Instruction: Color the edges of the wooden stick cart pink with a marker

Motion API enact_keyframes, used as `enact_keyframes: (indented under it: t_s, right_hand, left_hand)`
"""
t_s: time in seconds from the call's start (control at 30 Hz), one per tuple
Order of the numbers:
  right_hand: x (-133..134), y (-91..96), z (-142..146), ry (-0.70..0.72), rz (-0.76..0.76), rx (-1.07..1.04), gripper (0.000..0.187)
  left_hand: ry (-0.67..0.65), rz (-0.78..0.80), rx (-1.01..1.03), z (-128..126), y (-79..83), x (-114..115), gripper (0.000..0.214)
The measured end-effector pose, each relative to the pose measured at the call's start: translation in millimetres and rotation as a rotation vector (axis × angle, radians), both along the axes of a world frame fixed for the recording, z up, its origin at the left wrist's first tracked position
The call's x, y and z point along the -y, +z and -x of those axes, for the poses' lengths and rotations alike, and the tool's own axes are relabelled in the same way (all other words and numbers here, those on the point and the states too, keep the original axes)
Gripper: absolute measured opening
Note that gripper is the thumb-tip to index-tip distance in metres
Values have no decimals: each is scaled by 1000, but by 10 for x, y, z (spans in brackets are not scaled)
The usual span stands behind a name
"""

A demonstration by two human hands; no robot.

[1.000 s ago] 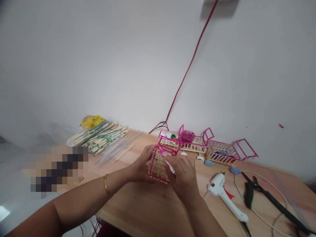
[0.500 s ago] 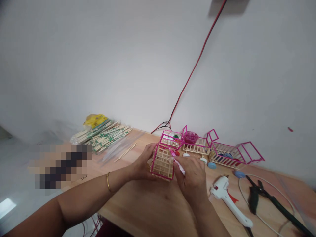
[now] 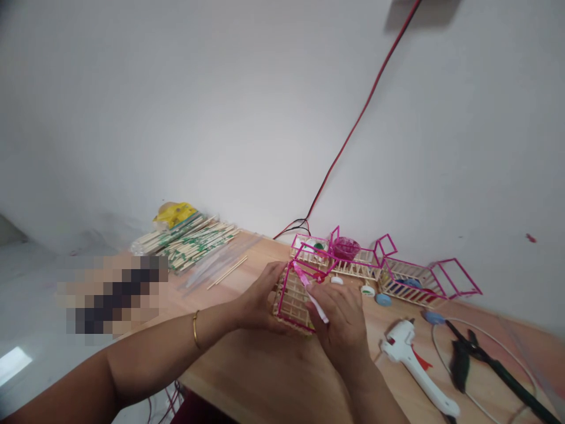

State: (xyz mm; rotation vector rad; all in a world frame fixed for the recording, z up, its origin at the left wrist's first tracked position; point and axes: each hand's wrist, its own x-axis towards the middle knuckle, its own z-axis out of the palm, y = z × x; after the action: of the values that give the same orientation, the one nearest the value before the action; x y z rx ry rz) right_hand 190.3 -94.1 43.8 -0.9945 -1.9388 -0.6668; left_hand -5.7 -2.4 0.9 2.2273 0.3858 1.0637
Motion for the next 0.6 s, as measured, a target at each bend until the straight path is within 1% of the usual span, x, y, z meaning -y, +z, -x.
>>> enact_keyframes:
  t_s: [0.3,0.5,0.6]
  right_hand:
    - [-11,-1,-39,-52,7,-24,19]
    - [3,-22,-55,-49,9,-63,23]
    - [2,-21,-48,-51,20,-68,23]
  left_hand:
    - [8,-20,-13,-13,-18,-11,125]
    - [2,20,-22,3,2,3,123]
    - [0,13,-37,4,16,9,126]
